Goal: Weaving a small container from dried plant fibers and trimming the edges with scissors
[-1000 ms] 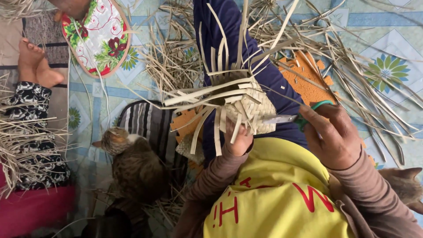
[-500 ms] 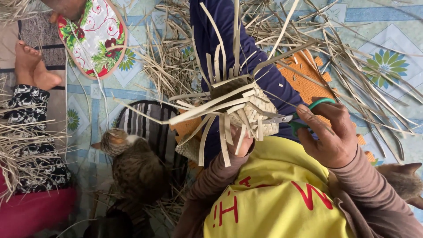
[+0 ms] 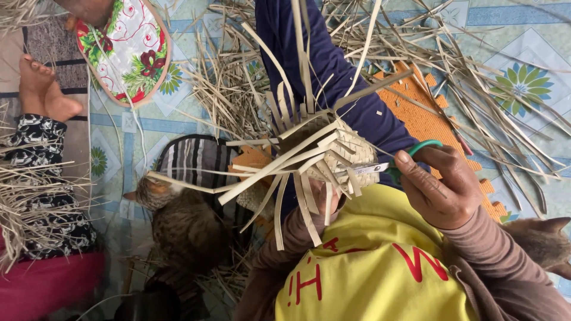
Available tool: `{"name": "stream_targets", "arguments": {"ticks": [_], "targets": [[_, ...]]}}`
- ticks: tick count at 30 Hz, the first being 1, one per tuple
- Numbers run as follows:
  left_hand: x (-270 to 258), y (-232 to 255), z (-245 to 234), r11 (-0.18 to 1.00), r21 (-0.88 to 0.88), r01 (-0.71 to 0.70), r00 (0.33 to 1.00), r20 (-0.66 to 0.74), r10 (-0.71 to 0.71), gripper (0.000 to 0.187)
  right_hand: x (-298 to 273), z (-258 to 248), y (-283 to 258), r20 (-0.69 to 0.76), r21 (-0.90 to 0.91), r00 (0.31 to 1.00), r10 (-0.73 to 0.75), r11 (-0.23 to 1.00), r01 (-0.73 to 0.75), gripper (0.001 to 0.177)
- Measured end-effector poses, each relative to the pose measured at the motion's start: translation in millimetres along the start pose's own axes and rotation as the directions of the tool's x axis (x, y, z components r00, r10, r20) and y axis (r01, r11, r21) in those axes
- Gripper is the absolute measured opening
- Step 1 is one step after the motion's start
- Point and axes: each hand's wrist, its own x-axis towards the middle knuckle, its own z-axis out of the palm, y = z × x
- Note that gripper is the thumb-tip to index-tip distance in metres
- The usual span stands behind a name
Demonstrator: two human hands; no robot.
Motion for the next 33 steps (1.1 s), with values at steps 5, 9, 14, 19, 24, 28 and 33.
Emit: {"name": "stream_targets", "arguments": {"ticks": [5,9,14,19,24,28,33], "targets": [[-62.4,-28.7,22.3,-0.024,-0.949,0.313,0.865,0.295,-0.407,0.076,-5.1,1.7,3.6,-0.024,0.001,1.000,-0.020,1.000,0.020,0.038],[-27.1,-18.6,12.9,0.400,-0.862,0.311,0.916,0.160,-0.367,0.072,-8.3,2.6,8.0,-0.035,0.019,0.998,-0.049,0.999,0.049,0.036],[8.8,0.4,4.2,0.818,-0.532,0.217,0.971,0.035,-0.235,0.068,-9.0,3.8,12.4,-0.064,0.004,0.991,-0.114,0.993,0.115,0.031],[13.6,12.1,2.9,0.964,-0.219,0.150,0.989,0.028,-0.147,0.067,-6.3,3.2,16.2,-0.055,0.010,0.988,-0.147,0.989,0.147,0.028],[14.6,9.7,-0.4,0.974,-0.144,0.177,0.981,0.105,-0.163,0.076,-3.5,6.7,22.1,-0.072,0.025,0.976,-0.205,0.978,0.208,0.031],[6.6,6.1,6.7,0.977,-0.173,0.128,0.991,0.059,-0.119,0.076,-1.0,8.8,19.9,-0.104,0.035,0.976,-0.192,0.980,0.197,0.025],[5.6,6.9,6.0,0.986,-0.115,0.117,0.992,0.058,-0.111,0.078,0.6,6.9,17.4,-0.079,0.018,0.984,-0.160,0.987,0.162,0.027]]}}
